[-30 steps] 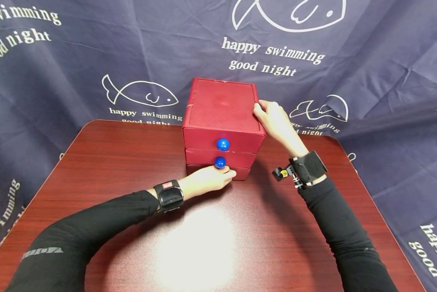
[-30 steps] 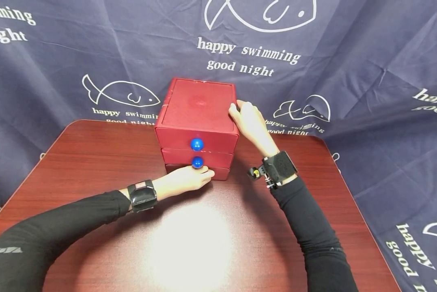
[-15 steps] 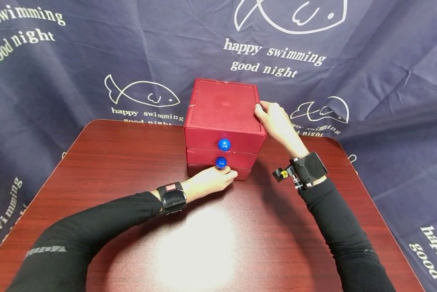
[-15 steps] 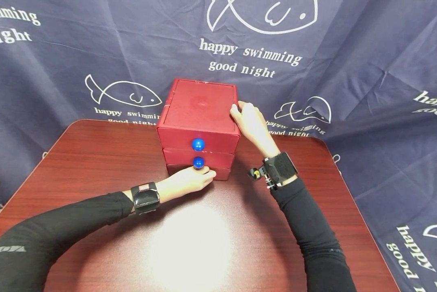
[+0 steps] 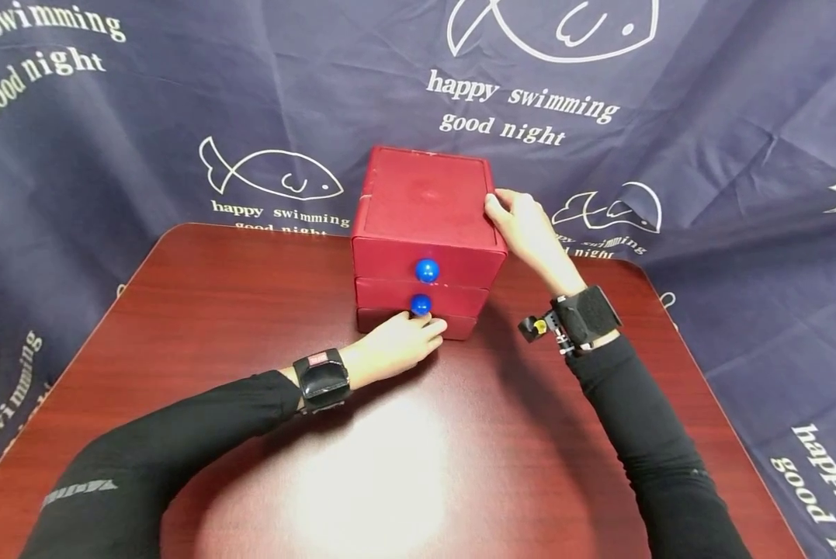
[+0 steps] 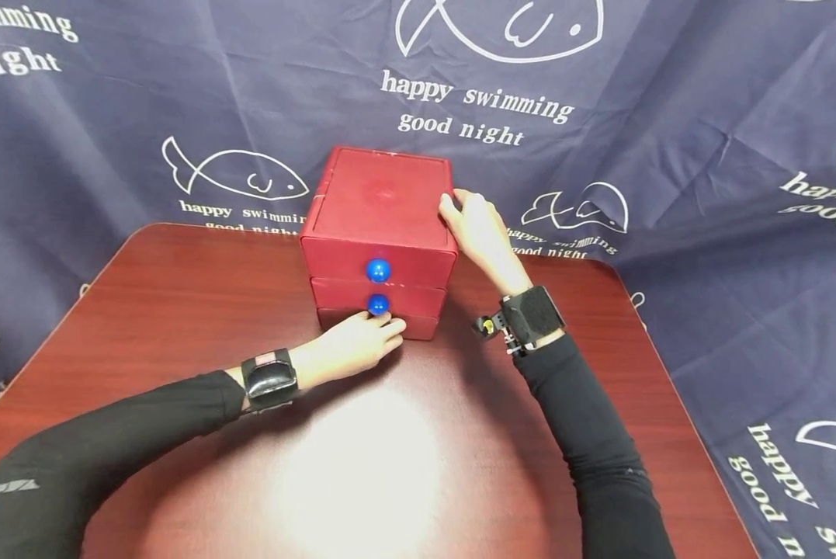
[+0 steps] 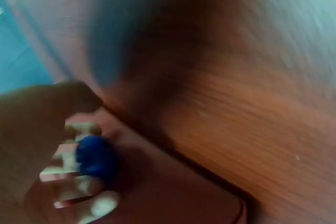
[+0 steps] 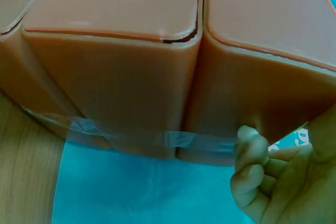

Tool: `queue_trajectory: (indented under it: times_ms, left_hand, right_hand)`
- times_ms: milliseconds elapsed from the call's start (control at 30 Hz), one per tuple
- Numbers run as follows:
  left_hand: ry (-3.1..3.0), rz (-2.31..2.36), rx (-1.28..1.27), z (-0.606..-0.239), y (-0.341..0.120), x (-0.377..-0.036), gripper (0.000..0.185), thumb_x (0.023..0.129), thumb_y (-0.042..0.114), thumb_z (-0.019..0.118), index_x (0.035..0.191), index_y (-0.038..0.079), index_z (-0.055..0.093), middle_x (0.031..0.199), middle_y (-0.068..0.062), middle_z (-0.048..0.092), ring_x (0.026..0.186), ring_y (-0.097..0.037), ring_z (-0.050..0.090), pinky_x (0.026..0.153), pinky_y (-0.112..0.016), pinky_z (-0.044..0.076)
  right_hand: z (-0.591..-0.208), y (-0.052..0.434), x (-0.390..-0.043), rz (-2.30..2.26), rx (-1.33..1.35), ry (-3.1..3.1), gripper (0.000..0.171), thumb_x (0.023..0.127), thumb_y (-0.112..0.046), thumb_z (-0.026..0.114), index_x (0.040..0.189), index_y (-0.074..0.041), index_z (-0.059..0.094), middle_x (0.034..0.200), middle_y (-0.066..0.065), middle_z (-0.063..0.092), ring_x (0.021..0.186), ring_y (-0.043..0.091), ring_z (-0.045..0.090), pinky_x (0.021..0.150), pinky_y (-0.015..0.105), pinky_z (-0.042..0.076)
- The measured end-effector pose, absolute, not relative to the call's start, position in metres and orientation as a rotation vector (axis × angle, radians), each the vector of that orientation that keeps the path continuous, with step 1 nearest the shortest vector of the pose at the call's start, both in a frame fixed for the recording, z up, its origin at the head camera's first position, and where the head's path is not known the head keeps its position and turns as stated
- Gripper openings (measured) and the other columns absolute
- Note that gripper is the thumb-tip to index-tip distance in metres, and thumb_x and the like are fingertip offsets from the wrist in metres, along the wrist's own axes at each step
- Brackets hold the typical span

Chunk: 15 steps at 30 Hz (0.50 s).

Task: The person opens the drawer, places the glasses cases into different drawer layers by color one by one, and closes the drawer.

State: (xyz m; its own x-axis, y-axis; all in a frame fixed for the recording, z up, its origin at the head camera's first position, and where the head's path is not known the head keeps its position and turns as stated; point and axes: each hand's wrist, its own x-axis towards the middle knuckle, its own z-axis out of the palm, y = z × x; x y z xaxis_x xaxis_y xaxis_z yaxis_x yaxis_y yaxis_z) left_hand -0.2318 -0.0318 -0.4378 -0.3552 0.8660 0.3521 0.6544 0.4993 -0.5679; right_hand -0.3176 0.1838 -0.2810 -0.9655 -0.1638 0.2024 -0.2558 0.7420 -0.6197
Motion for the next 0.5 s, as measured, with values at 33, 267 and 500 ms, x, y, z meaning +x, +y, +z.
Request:
queue_trajectory:
  times_ms: [33, 267, 500]
  left_hand:
    - [-2.173, 0.395, -1.245, -0.434, -0.034, -0.23, 0.008, 0.094, 0.025, 0.069, 0.096, 0.018, 0.07, 0.105, 0.0, 0.059, 0.097, -0.017, 0.056, 0.065, -0.023, 0.05]
    - [-2.528, 0.081, -1.299, -0.404, -0.05, -0.213, 0.043, 0.093, 0.043, 0.07, 0.122, 0.012, 0.063, 0.123, -0.007, 0.065, 0.103, -0.026, 0.062, 0.085, -0.036, 0.056]
    - [-2.64, -0.159, -1.279, -0.392, -0.067, -0.203, 0.056, 0.095, 0.044, 0.067, 0.138, 0.009, 0.061, 0.135, -0.012, 0.065, 0.12, -0.032, 0.061, 0.109, -0.046, 0.049]
  right_hand:
    - [-0.281, 0.185, -0.319, 1.025, 0.334, -2.813, 0.04, 0.104, -0.034, 0.043, 0.118, -0.006, 0.068, 0.102, 0.017, 0.069, 0.099, 0.03, 0.062, 0.094, 0.042, 0.048]
    - [-0.279, 0.193, -0.305, 0.946, 0.276, -2.728, 0.054, 0.104, -0.039, 0.049, 0.143, -0.002, 0.056, 0.12, 0.026, 0.064, 0.111, 0.038, 0.059, 0.102, 0.05, 0.046]
    - [-0.293, 0.189, -0.26, 0.829, 0.429, -2.415, 0.043, 0.101, -0.027, 0.059, 0.137, -0.004, 0.061, 0.112, 0.022, 0.058, 0.102, 0.034, 0.058, 0.088, 0.048, 0.047]
